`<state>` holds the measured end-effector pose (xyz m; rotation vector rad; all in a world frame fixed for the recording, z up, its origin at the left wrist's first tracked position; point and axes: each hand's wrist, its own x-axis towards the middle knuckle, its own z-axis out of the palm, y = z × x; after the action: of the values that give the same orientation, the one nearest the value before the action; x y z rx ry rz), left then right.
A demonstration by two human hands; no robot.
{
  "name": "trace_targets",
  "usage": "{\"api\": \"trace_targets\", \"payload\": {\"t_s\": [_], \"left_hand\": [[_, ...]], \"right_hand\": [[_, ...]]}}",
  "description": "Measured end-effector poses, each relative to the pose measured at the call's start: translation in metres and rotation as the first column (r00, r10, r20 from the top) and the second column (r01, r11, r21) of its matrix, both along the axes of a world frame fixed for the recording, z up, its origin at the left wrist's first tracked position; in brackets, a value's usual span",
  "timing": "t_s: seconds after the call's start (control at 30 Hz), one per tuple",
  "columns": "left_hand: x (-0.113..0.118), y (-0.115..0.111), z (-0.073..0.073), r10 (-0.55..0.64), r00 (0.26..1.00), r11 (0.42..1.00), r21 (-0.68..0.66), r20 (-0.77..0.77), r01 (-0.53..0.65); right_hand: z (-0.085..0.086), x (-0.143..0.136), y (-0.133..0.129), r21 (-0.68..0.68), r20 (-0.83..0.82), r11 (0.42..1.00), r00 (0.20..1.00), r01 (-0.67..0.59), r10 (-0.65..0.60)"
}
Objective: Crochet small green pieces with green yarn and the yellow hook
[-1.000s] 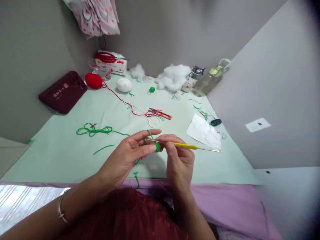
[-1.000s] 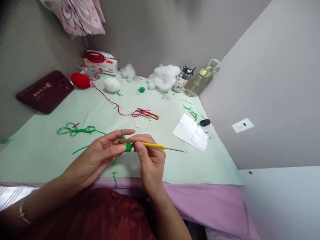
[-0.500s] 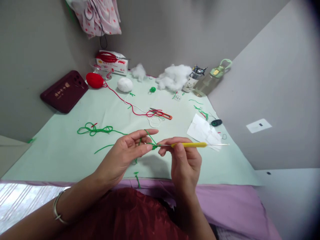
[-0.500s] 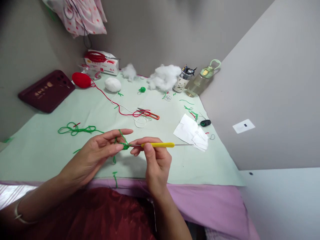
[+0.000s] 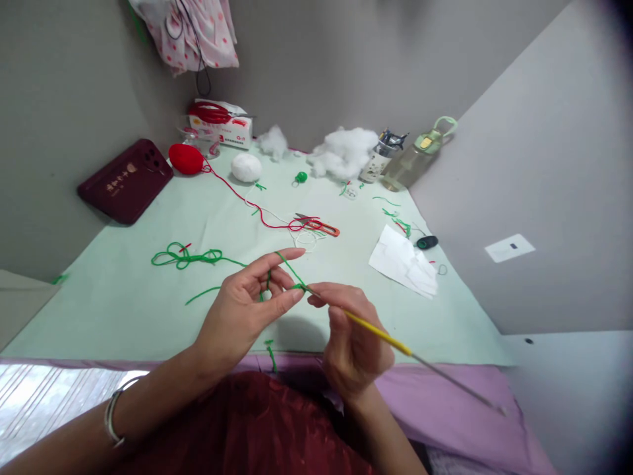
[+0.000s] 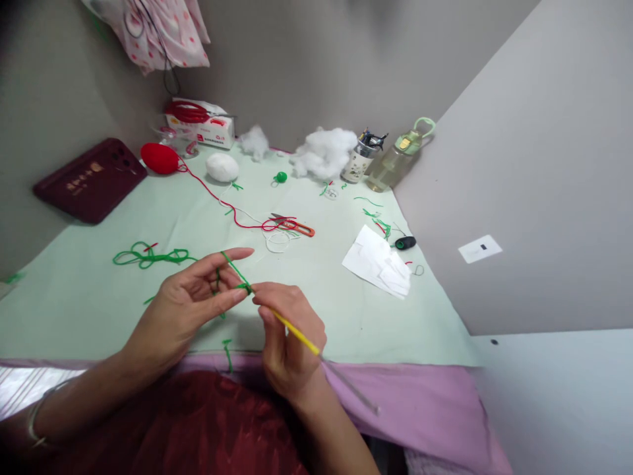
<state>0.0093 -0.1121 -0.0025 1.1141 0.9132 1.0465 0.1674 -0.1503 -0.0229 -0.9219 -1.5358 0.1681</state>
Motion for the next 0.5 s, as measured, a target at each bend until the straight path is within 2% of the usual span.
{"api": "trace_targets", "payload": {"t_s": [0.1, 0.17, 0.3, 0.5], "left_hand": [[0.0013, -0.0004, -0.0005, 0.004, 1.000, 1.000, -0.003, 0.002, -0.004], [0.0013, -0.0004, -0.0006, 0.008, 1.000, 1.000, -0.006, 0.002, -0.008], [-0.0014, -0.0001, -0.0003, 0.014, 1.000, 1.000, 0.000, -0.004, -0.014], [-0.0040, 0.0016, 0.0016, -0.088, 0.993, 0.994, -0.055, 0.079, 0.093]], "right_hand": [[-0.0017, 0.0011, -0.0001, 0.054, 0.138, 0.998, 0.990, 0.017, -0.024], [-0.0018, 0.0009, 0.0002, 0.038, 0.118, 0.999, 0.993, 0.017, -0.021], [0.0010, -0.0012, 0.0009, -0.002, -0.093, 1.000, 0.996, -0.008, 0.008], [0.0070, -0.0009, 0.0020, -0.123, -0.369, 0.982, 0.926, -0.140, 0.086]]}}
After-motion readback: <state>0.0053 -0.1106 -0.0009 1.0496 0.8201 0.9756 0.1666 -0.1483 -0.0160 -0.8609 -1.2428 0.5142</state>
